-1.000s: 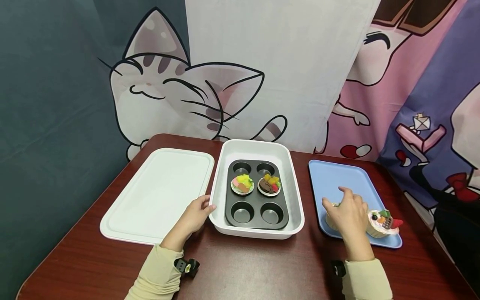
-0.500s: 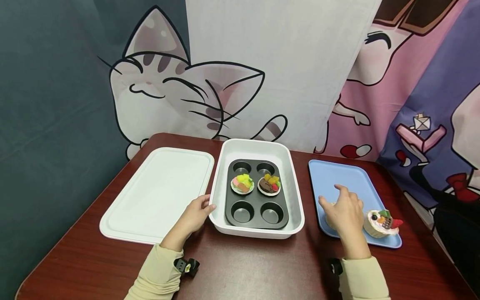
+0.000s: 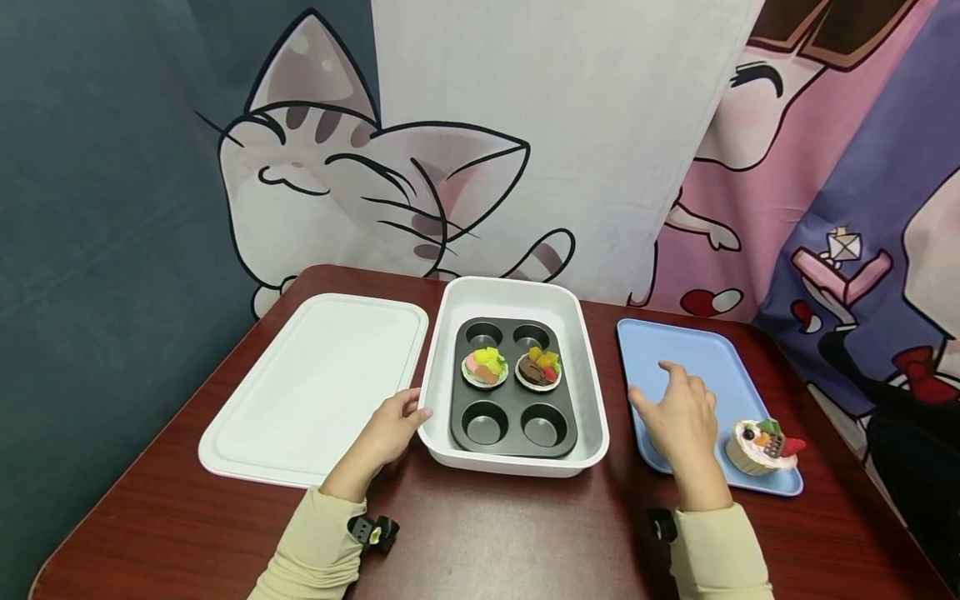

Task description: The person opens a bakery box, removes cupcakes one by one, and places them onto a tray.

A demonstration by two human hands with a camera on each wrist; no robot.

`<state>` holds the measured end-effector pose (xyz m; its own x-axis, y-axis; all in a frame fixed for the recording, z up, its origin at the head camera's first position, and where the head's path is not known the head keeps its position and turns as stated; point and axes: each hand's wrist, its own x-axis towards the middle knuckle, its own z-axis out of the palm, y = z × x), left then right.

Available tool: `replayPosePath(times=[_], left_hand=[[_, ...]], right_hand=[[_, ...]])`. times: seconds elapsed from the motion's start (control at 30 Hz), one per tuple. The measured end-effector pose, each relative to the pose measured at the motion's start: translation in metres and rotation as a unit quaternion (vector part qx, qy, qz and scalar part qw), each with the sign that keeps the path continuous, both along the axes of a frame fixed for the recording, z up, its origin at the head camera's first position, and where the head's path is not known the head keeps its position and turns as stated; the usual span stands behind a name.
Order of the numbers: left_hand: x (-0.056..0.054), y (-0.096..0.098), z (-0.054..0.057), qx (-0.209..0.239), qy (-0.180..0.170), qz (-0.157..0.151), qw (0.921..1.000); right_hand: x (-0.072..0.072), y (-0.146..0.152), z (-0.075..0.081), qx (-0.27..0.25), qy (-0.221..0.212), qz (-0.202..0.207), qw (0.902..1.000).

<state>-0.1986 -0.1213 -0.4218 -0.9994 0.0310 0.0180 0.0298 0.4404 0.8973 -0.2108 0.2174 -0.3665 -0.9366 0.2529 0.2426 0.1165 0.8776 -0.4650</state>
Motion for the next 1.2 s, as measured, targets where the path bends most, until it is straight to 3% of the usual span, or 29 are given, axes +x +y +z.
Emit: replayPosePath(times=[0.53, 0.9, 1.2], left_hand=[[0.0, 0.0, 0.001, -0.003, -0.006, 0.001, 1.0], [0.0, 0.0, 0.001, -0.001, -0.005, -0.001, 1.0], [0.0, 0.0, 0.002, 0.002, -0.01, 0.0, 0.9999]], right_hand=[[-0.003, -0.011, 0.014, -0.014, 0.001, 0.006, 0.9999], [-0.009, -0.022, 0.023, -0.009, 0.033, 0.025, 0.9991], [-0.015, -0.032, 0.028, -0.008, 0.021, 0.029, 0.9993]])
